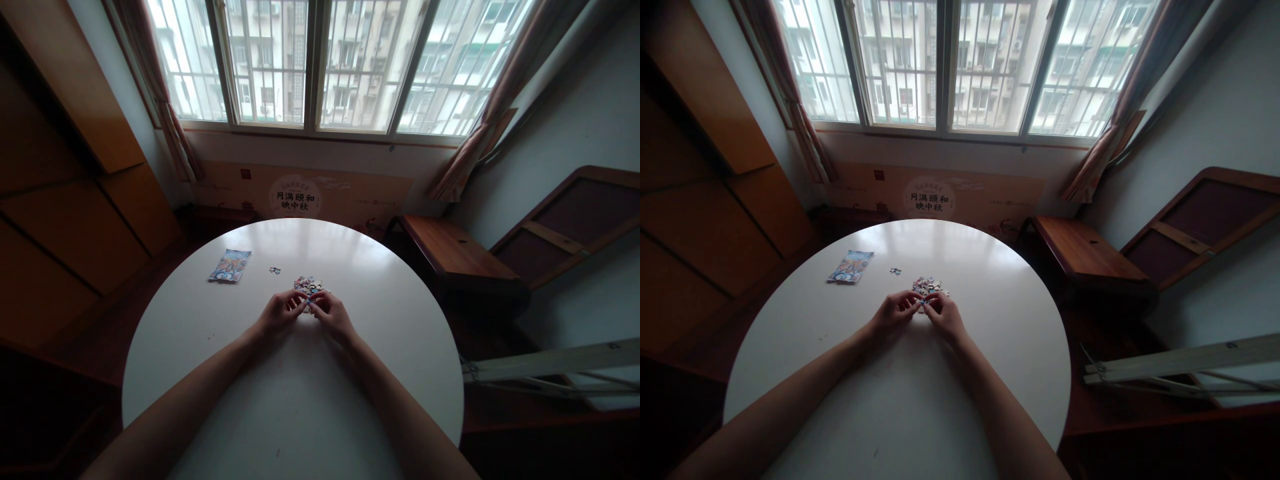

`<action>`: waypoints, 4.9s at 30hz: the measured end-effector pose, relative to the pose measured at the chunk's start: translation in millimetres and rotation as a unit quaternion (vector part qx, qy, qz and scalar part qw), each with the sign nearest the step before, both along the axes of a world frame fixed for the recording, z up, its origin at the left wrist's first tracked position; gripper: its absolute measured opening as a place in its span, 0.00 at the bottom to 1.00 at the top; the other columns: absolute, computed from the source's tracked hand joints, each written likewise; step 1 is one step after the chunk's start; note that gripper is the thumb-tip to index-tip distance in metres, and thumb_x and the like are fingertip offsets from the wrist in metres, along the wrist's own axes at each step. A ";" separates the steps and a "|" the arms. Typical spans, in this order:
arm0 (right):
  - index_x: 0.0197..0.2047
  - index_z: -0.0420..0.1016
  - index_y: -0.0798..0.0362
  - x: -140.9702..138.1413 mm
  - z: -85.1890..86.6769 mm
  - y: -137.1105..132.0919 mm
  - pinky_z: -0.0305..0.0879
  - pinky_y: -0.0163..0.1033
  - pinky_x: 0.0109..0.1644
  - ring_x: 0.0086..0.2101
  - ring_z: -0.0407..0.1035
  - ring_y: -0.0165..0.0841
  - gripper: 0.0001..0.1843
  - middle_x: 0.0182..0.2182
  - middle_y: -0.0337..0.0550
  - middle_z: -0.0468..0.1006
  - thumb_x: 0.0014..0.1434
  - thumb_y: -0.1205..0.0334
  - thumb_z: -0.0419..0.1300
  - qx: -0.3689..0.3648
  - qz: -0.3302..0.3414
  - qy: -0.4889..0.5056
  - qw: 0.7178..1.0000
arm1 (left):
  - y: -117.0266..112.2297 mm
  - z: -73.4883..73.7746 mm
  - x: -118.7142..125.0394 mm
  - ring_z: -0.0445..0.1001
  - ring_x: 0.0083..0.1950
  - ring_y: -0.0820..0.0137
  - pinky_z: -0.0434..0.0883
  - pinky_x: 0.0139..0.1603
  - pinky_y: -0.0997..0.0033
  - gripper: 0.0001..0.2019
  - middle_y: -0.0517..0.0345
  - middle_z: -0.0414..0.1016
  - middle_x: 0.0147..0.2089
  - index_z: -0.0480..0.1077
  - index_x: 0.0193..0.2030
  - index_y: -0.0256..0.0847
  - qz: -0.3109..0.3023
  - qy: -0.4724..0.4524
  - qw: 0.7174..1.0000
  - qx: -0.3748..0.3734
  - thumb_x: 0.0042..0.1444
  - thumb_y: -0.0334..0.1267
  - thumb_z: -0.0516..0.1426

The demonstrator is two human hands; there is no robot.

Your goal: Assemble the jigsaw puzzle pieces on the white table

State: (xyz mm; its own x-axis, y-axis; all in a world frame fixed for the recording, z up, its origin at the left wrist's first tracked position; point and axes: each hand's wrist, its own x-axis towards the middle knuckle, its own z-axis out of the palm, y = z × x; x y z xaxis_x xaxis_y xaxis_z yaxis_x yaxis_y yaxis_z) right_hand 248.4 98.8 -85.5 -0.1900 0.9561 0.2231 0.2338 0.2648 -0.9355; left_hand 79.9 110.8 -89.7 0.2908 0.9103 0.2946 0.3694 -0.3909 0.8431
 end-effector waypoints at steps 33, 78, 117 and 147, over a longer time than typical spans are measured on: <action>0.37 0.70 0.54 1.6 -4.5 1.5 0.61 0.34 0.29 0.24 0.66 0.30 0.10 0.23 0.38 0.72 0.53 0.58 0.58 0.003 0.002 0.001 1.000 | 0.5 -1.2 -0.2 0.67 0.25 0.77 0.64 0.25 0.80 0.13 0.59 0.73 0.27 0.73 0.41 0.37 0.000 -0.002 1.000 0.001 0.54 0.42 0.56; 0.37 0.75 0.58 -0.5 -8.3 4.3 0.67 0.36 0.32 0.27 0.71 0.32 0.12 0.26 0.44 0.77 0.50 0.61 0.59 -0.017 -0.007 0.078 0.997 | -5.6 2.7 0.2 0.69 0.26 0.77 0.67 0.28 0.79 0.08 0.60 0.73 0.28 0.72 0.36 0.38 -0.014 0.030 0.997 0.071 0.53 0.40 0.58; 0.34 0.74 0.57 -0.1 -5.9 4.0 0.65 0.35 0.28 0.23 0.68 0.30 0.12 0.23 0.42 0.75 0.49 0.58 0.60 -0.026 -0.025 0.085 0.996 | 1.9 3.9 -4.1 0.69 0.23 0.78 0.65 0.24 0.79 0.09 0.58 0.73 0.29 0.72 0.33 0.36 0.046 -0.015 0.998 0.049 0.54 0.40 0.57; 0.32 0.73 0.56 1.0 -6.8 3.7 0.64 0.35 0.31 0.26 0.68 0.31 0.12 0.24 0.42 0.75 0.50 0.56 0.60 -0.003 -0.030 0.041 0.999 | 0.0 2.2 -3.0 0.67 0.24 0.77 0.64 0.23 0.80 0.11 0.59 0.72 0.25 0.73 0.34 0.36 0.025 -0.011 0.999 0.025 0.54 0.43 0.56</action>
State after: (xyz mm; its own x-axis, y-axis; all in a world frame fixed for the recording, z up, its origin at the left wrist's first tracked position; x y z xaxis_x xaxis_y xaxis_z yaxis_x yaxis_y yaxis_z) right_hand 249.4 102.5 -92.2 -0.1131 0.9667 0.2297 0.1722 0.2467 -0.9537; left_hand 76.9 110.8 -87.5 0.2382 0.9071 0.3469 0.3707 -0.4151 0.8309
